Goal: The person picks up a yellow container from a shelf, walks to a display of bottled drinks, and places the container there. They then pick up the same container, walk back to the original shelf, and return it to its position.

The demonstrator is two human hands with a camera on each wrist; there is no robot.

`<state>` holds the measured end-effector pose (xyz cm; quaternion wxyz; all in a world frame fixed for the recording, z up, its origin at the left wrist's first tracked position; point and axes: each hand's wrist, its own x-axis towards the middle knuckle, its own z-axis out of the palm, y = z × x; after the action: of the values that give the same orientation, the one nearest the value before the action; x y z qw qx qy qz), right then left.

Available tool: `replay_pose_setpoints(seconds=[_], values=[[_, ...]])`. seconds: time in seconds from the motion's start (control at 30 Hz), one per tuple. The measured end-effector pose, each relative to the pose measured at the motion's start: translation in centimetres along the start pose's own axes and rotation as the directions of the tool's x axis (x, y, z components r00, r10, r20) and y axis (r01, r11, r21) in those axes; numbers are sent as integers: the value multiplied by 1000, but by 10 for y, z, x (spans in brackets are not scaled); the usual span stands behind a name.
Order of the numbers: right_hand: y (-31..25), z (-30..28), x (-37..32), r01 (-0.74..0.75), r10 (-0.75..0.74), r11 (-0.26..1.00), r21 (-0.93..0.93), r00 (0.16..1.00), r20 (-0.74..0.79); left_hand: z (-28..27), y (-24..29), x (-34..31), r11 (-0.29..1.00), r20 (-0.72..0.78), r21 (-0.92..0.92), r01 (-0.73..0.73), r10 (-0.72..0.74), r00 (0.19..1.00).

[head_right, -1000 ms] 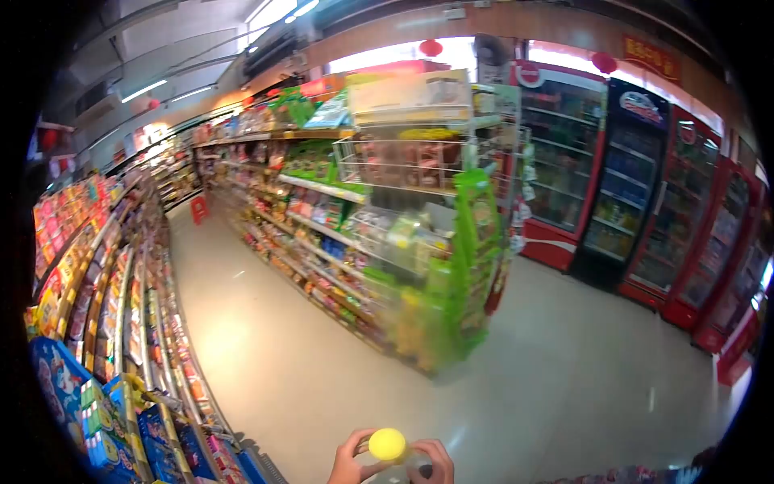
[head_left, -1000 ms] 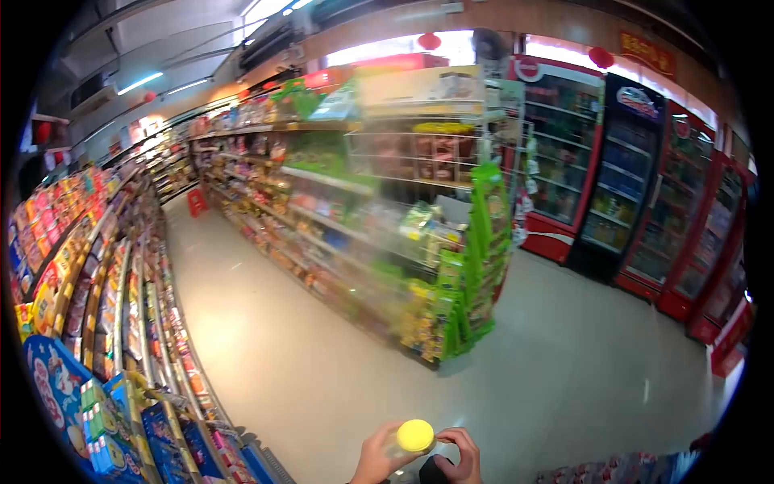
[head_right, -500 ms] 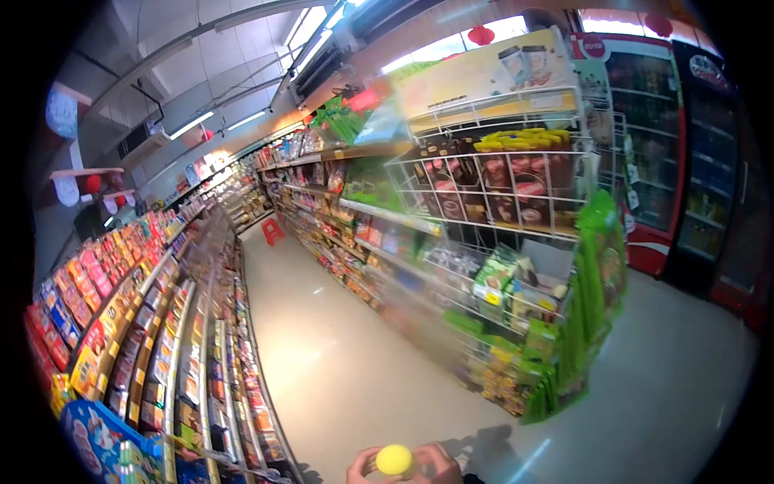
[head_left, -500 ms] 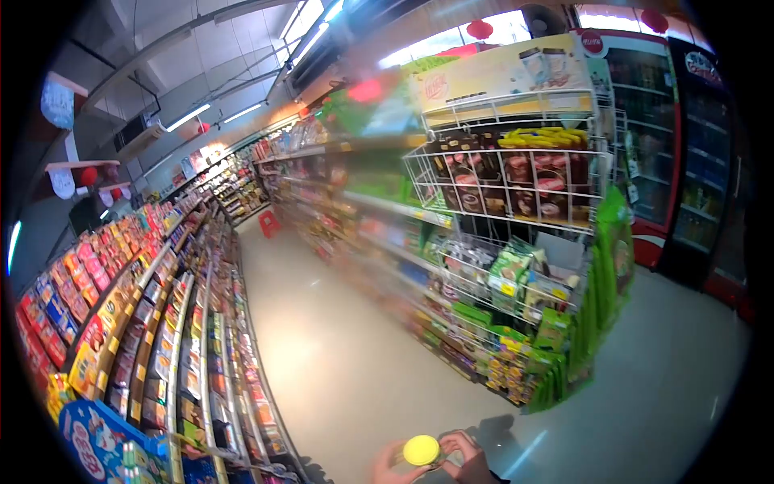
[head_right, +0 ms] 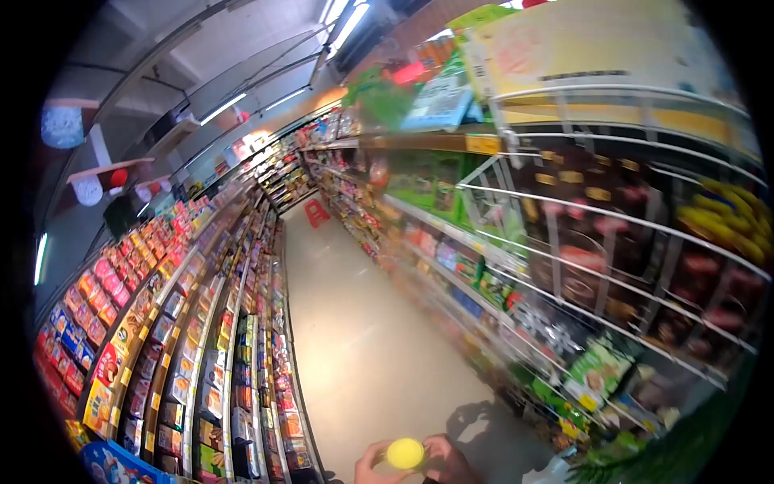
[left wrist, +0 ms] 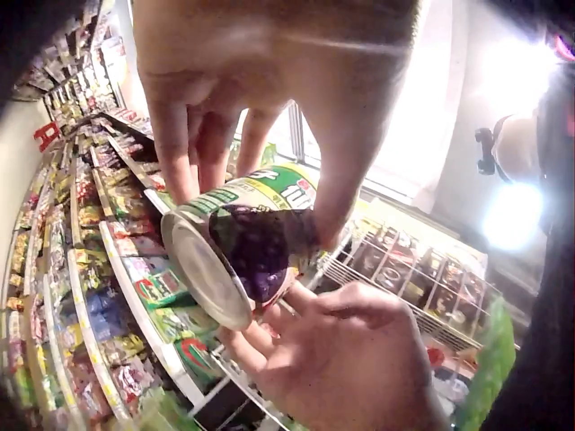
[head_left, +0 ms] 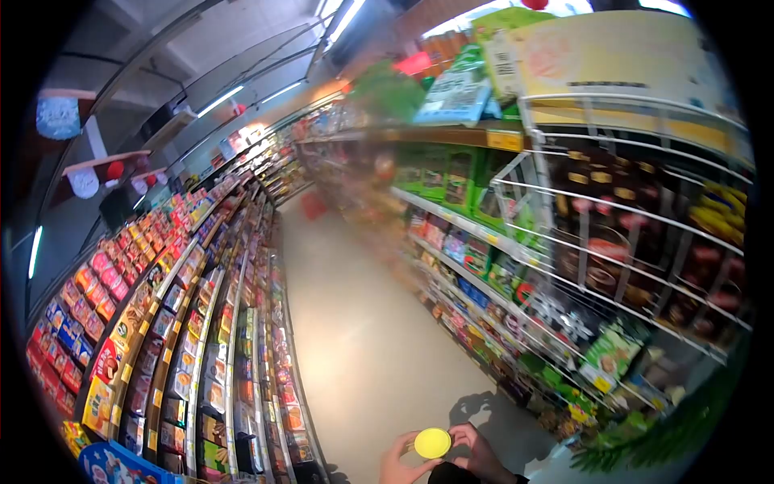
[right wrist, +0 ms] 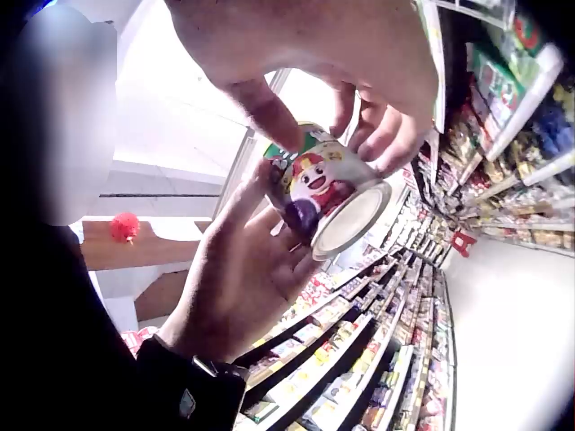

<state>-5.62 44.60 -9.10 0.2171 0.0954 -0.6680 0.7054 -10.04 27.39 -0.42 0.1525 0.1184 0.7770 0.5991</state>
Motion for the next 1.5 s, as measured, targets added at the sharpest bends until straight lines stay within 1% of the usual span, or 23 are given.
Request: replay_pose_setpoints(seconds=[0.13,0.23,0.33,0.37,0.43,0.53,0.57,0.63,0.67,0.7,0.73,0.83,0.87,0.97,1.03,1.07,1.17,1.2,1.27,1.33,1.37,1.43,1.5], values=[[95,5,62,-242,343,892,381,912,-225,-33,-56,88,985,-16,84,-153,154,988],[153,1,118,-284,263,935,-214,957,-121,-55,-45,158,940,6,186,-287,291,957],[124,23,222,-262,275,954,145,958,-79,-82,-68,235,975,24,-209,-73,79,997],[116,28,253,-272,294,927,258,954,-52,-92,-65,253,980,-11,-136,-145,145,989],[119,36,311,-230,263,960,160,935,-237,-124,-61,292,964,-76,29,-265,266,961],[140,56,395,-104,105,994,25,903,-416,-153,-60,353,946,-175,-44,-322,310,934],[168,61,406,-136,125,990,-33,963,-238,-162,-57,370,941,-199,-62,-331,314,928],[235,71,421,-155,173,977,-147,977,126,-177,-55,407,956,-263,-158,-247,201,944],[204,91,450,-143,153,983,-112,985,84,-183,-65,423,948,-299,-226,-222,150,942],[224,99,467,-216,219,976,-43,968,125,-193,-80,437,937,-330,-288,-200,99,939],[249,102,482,-283,275,959,27,946,172,-207,-106,452,853,-229,-507,-125,7,973],[309,122,548,-399,334,902,166,888,315,-241,-101,514,969,-296,-237,-65,-8,955],[324,130,569,-430,349,882,192,870,348,-249,-110,535,894,-298,-437,-94,-46,953],[368,154,644,-516,418,837,182,818,395,-288,-125,607,917,-363,-336,-217,87,928],[390,163,706,-535,425,839,100,759,494,-313,-88,647,982,-414,-92,-166,114,903],[407,167,738,-543,411,827,144,759,504,-328,-66,679,988,-443,40,-150,152,884],[439,182,833,-455,373,884,106,825,425,-375,-51,763,975,-391,46,-219,220,894],[440,192,863,-411,366,903,127,889,276,-396,-81,792,971,-344,-141,-191,133,929],[436,213,916,-323,330,940,110,943,-47,-420,-57,833,989,-405,25,-149,146,903],[460,236,940,-223,221,974,28,973,67,-441,-45,874,989,-446,89,-116,143,883],[471,244,956,-165,166,986,-16,977,132,-449,-43,893,994,-452,-12,-111,94,887],[457,251,996,-150,168,986,-79,910,380,-466,-57,932,990,-468,-9,-144,123,875],[476,257,1031,-307,285,952,-6,876,388,-490,-67,971,992,-397,52,-113,124,909]])
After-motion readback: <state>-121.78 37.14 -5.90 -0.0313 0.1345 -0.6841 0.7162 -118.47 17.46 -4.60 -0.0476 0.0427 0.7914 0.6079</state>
